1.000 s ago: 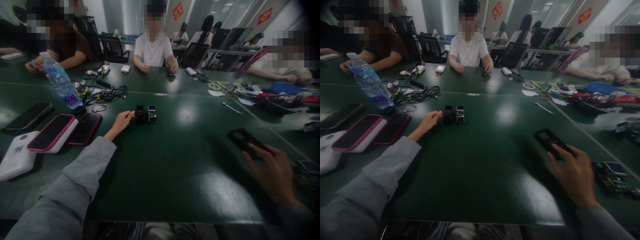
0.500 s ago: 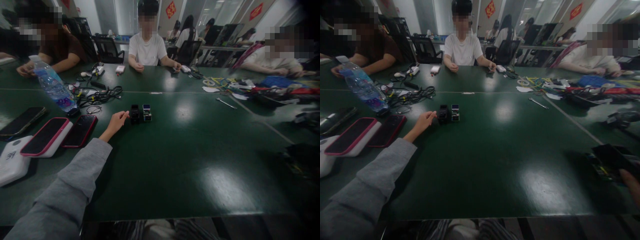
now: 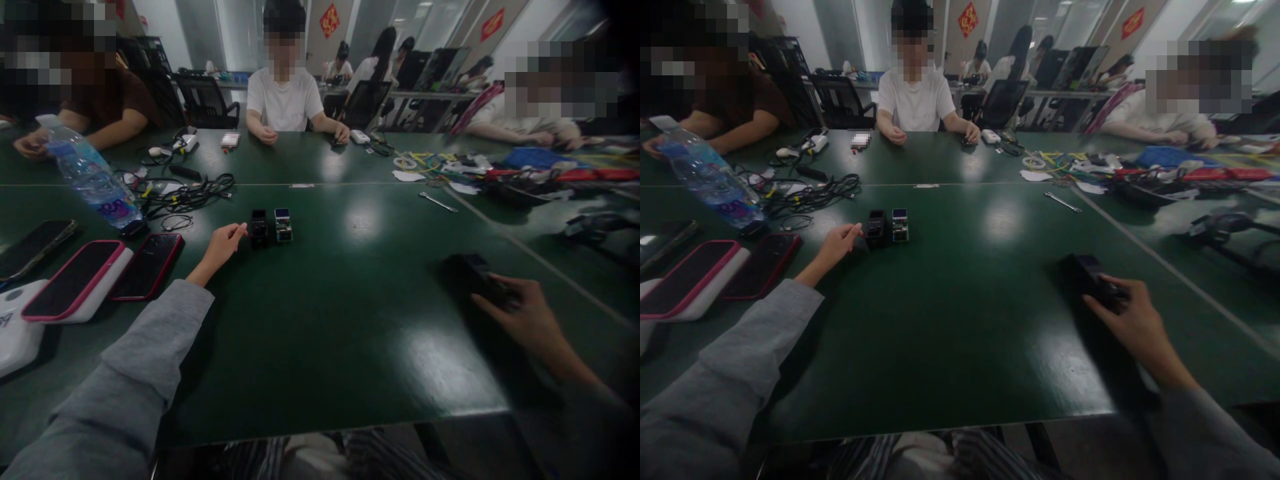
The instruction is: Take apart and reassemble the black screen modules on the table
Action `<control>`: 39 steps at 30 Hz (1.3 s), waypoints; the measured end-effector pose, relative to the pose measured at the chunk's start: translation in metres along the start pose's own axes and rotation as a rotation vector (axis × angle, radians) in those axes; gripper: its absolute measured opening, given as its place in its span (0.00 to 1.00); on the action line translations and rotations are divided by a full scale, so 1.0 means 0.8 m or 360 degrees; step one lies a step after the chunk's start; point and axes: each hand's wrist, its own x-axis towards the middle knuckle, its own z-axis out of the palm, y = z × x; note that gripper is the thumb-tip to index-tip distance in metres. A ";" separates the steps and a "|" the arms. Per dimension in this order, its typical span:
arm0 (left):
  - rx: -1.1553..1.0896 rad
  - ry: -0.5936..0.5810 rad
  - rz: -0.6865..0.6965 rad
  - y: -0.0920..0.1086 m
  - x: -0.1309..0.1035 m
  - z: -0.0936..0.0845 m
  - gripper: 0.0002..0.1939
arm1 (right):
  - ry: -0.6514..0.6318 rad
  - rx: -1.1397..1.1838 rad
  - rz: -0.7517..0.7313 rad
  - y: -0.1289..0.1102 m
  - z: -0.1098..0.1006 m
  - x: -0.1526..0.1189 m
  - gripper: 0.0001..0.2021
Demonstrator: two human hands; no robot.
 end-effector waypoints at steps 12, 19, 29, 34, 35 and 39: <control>0.0038 -0.0003 0.0022 0.000 -0.001 0.002 0.24 | -0.1127 0.0964 -0.0981 -0.362 0.222 0.012 0.20; -0.0002 -0.0020 0.0025 0.005 -0.001 0.003 0.23 | -0.0889 0.0780 -0.1045 -0.381 0.236 0.019 0.23; 0.0009 -0.0071 0.0049 0.008 -0.001 0.001 0.21 | -0.0776 0.0507 -0.0897 -0.358 0.275 0.058 0.20; 0.0000 -0.0077 0.0054 0.010 -0.001 0.000 0.23 | -0.0447 0.0348 -0.0723 -0.355 0.272 0.057 0.14; 0.0003 -0.0078 0.0054 0.009 -0.001 0.000 0.23 | -0.0397 0.0341 -0.0666 -0.353 0.273 0.058 0.13; 0.0007 -0.0080 0.0038 0.008 0.000 0.001 0.23 | -0.0361 0.0443 -0.0566 -0.346 0.282 0.060 0.17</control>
